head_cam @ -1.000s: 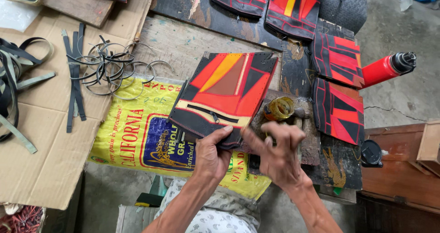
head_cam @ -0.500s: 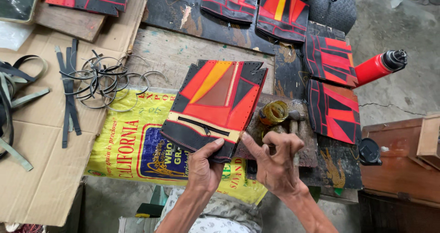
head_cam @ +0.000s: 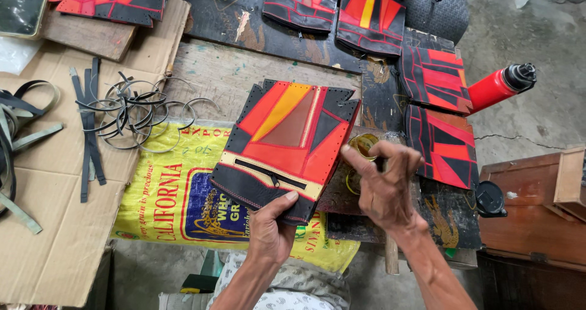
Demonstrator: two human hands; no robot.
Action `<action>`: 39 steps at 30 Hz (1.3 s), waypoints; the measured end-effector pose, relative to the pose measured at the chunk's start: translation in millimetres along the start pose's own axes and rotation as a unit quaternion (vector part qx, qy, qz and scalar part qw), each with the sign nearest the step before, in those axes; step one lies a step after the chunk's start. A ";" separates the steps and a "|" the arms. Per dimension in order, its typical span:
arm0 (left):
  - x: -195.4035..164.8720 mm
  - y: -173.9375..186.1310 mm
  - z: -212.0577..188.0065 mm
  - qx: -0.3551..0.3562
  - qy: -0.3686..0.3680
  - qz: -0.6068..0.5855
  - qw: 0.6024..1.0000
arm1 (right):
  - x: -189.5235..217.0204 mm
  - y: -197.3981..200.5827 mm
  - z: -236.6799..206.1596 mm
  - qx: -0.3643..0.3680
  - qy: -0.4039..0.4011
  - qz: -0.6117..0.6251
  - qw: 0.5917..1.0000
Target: The person holds a patchwork leather pouch in one hand and repeatedly dips their fingers into a small jar of adhesive, rubbing the glue along the pouch's edges and seams. They rotate the pouch to treat different sides, working through the edges of the piece.
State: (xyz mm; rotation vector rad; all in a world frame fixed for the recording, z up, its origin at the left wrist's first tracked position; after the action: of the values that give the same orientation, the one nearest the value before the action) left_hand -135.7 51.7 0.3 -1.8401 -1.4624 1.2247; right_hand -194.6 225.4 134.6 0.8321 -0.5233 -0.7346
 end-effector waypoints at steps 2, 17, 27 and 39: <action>-0.1 0.2 -3.3 -0.006 0.007 0.002 1.000 | -12.4 0.9 3.0 0.001 -0.018 -0.006 1.000; 6.5 14.2 -4.7 -0.016 0.046 0.023 0.999 | -37.6 -13.8 6.6 -0.008 -0.126 0.030 0.992; 2.9 -4.6 0.6 0.000 -0.013 0.008 1.000 | 16.7 -25.1 -18.2 0.007 -0.052 0.018 0.998; -14.1 -1.5 17.7 -0.010 -0.107 0.048 0.993 | -8.4 16.8 -22.9 -0.029 -0.198 0.309 0.930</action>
State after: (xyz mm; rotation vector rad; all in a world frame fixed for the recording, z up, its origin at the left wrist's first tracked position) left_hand -152.1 36.3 -2.1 -1.8580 -1.5183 1.4981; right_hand -178.4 250.1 133.9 0.4142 -1.0636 -0.3236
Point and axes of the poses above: each hand's wrist, its own z-axis towards the middle knuckle, its own y-axis out of the back of the hand, x = y × z, the point moved 6 cm from there along z, towards the middle knuckle, and after that the axes turned 2 degrees about -y, right-handed, at the moved point
